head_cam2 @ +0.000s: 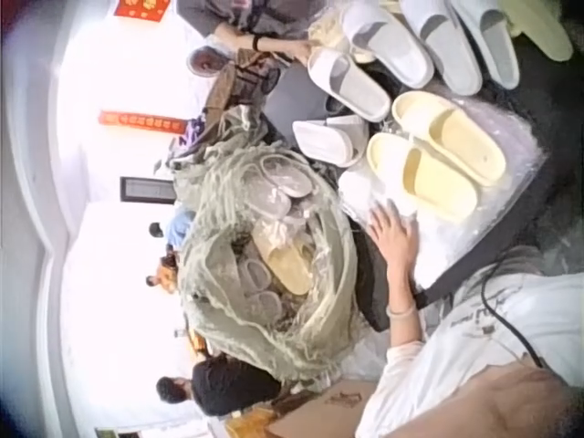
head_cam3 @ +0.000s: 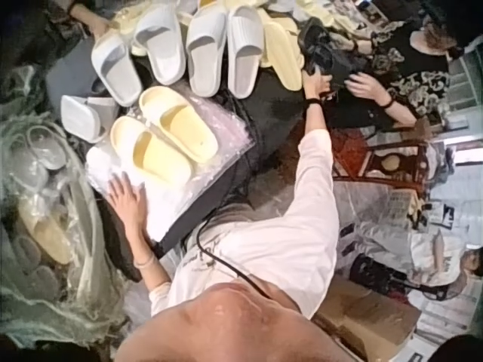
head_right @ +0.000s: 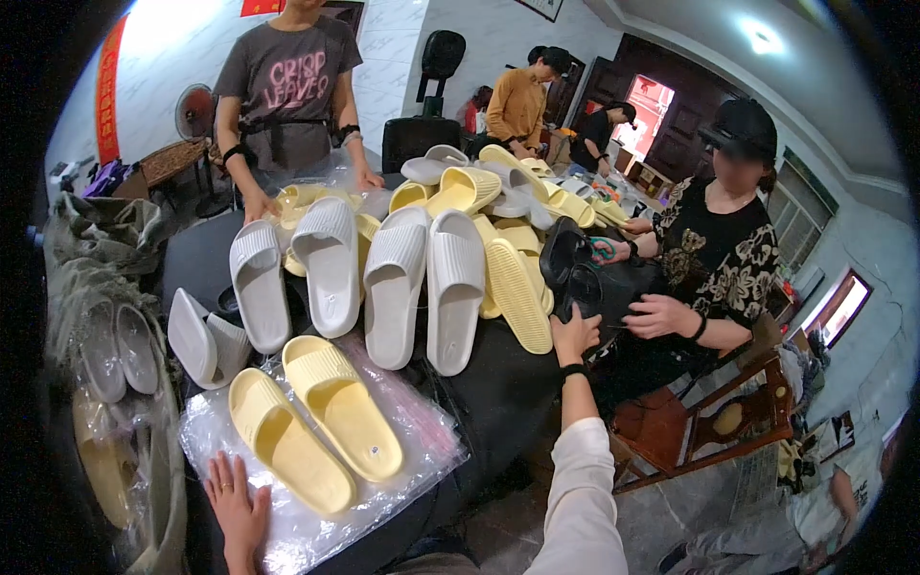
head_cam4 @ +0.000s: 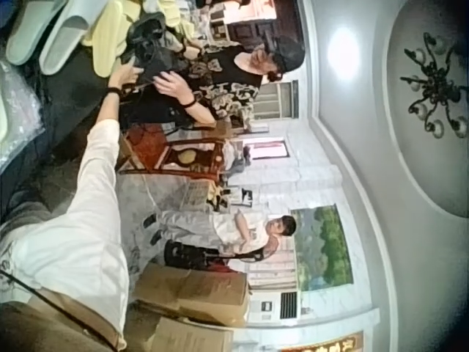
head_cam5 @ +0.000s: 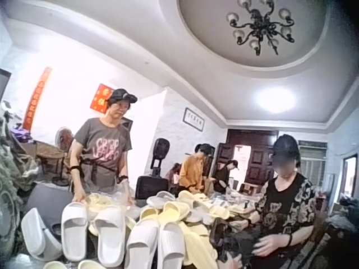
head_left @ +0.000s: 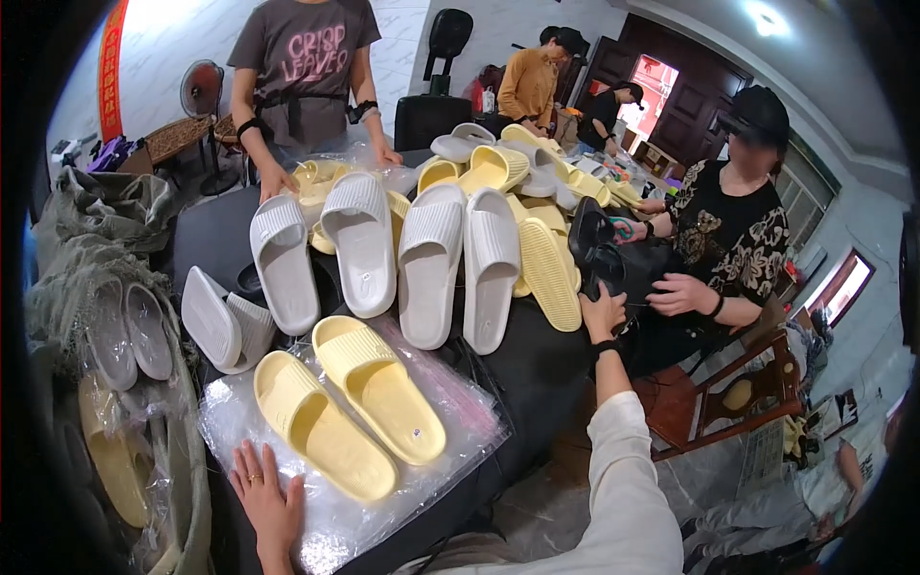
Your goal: The recorder is packing pairs of slippers into plastic bags at a shared industrial work table.
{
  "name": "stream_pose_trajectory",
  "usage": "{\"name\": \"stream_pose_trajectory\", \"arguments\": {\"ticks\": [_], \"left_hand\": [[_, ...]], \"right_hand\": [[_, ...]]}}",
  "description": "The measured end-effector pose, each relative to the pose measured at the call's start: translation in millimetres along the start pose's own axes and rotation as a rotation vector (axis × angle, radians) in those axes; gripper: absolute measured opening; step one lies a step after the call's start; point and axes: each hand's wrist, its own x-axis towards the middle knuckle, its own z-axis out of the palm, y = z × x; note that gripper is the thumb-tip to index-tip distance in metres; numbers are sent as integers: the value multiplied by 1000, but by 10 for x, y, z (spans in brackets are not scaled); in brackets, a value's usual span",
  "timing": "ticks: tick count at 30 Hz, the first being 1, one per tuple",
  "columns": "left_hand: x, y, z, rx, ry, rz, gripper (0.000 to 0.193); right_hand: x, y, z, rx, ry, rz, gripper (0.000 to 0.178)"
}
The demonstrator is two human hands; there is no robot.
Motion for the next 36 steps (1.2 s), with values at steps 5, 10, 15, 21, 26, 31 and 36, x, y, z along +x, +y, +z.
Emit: {"name": "stream_pose_trajectory", "arguments": {"ticks": [5,10,15,21,26,31,36], "left_hand": [[59,68,36,-31,2,34,67],[-58,-84,26,11,64,12,65],[42,-3,90,-12,131,80,64],[10,-35,98,-34,133,73,63],[20,-10,94,-46,137,81,64],[9,-29,95,-40,131,65,65],[3,-46,126,-64,158,46,67]], "right_hand": [[427,561,367,241,-275,-215,59],[-196,207,186,257,-297,-201,48],[-1178,-296,-624,410,-24,-800,36],[-2605,-1142,-1117,564,-830,-1175,47],[-3076,-1788,-953,361,-816,-1322,66],[-3050,-2111,-643,244,-943,-1145,59],[-2980,-2042,-561,231,-965,-1123,43]]}}
